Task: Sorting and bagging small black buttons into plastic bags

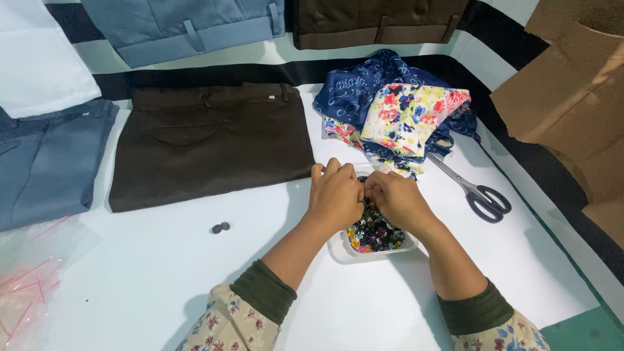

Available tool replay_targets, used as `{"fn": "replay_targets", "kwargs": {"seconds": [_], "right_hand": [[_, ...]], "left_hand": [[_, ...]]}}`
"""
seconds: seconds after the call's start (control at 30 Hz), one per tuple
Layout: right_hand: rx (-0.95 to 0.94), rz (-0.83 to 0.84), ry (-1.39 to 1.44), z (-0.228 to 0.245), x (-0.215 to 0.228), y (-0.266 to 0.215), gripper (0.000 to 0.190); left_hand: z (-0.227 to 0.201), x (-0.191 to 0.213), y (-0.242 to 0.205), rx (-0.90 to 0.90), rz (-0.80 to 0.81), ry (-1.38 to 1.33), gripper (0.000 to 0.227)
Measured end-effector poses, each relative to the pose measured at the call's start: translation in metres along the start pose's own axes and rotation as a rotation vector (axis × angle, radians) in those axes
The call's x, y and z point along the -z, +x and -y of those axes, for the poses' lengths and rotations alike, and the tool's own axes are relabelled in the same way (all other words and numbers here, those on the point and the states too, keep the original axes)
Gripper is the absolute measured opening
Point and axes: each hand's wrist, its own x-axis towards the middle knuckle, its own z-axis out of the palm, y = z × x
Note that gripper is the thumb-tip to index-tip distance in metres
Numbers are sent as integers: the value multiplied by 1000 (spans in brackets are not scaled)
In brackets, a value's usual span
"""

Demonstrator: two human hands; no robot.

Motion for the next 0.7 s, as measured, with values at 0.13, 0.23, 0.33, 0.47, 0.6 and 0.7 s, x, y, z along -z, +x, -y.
{"fn": "replay_targets", "kwargs": {"seconds": [0.13,0.23,0.33,0.47,0.6,0.7], "right_hand": [[8,-18,-18,-10,-7,1,14],[-13,-31,7,-8,-6,-1,17],[-18,-52,49,-1,0,-3,20],[-10,-127,151,3,4,-6,24],[-2,-205,163,0,2,-5,23],[16,-257,214,-1,-1,-4,24]], "left_hand": [[5,-8,1,-8,8,-27,2],[6,-12,0,-19,-7,-43,4],[5,-9,-1,-58,-28,-52,4],[4,-7,-2,-191,-161,21,5],[4,-14,-3,-296,-300,90,5],[7,-19,-4,-262,-316,49,8]]}}
